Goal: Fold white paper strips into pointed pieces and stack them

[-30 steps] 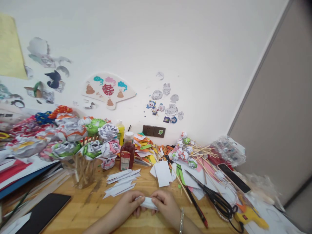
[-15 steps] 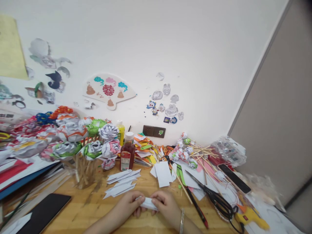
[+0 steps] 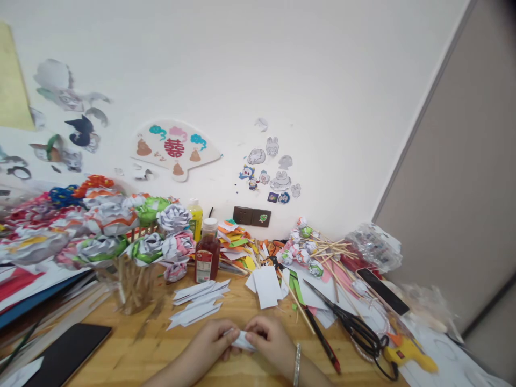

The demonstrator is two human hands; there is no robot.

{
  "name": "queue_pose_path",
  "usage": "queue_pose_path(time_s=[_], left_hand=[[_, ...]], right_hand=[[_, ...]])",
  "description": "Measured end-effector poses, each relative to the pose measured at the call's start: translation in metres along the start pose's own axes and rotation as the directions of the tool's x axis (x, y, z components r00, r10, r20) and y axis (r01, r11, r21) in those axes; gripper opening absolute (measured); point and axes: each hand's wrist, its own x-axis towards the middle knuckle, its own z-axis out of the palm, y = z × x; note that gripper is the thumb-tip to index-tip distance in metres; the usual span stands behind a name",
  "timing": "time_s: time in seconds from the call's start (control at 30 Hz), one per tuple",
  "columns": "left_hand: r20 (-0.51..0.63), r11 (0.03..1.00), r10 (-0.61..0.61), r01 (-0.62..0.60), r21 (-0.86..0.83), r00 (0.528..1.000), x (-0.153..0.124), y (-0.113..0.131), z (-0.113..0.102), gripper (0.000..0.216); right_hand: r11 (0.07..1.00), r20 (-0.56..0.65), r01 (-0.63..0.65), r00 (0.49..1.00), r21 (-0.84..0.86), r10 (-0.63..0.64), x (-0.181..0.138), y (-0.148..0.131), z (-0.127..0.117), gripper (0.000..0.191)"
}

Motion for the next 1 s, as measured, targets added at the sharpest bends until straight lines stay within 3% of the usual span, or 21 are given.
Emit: queue_pose_path(time_s=[0.27,0.7,0.83,1.0], left_hand=[[-0.024,0.995,0.022,-0.02,0.093,0.999,-0.002,0.001,0.0,0.044],[0.043,0.999,-0.043,0.044,-0.025,0.998,-0.001,0.004,0.0,0.049],[0.039,0.999,-0.045,0.044,0.016,0.998,-0.003,0.007,-0.001,0.049],[-0.001,0.992,-0.004,0.004,0.13,1.0,-0.005,0.01,-0.001,0.042]], right_hand=[[0.999,-0.012,0.02,1.0,-0.051,-0.021,0.0,-0.002,0.0,0.009],[1.0,0.012,-0.02,1.0,0.009,0.02,0.001,-0.005,-0.001,0.012],[0.992,0.083,-0.077,0.994,0.096,0.069,0.0,0.001,0.001,0.019],[0.997,0.095,-0.059,0.994,0.053,0.054,0.001,0.004,0.0,0.022]])
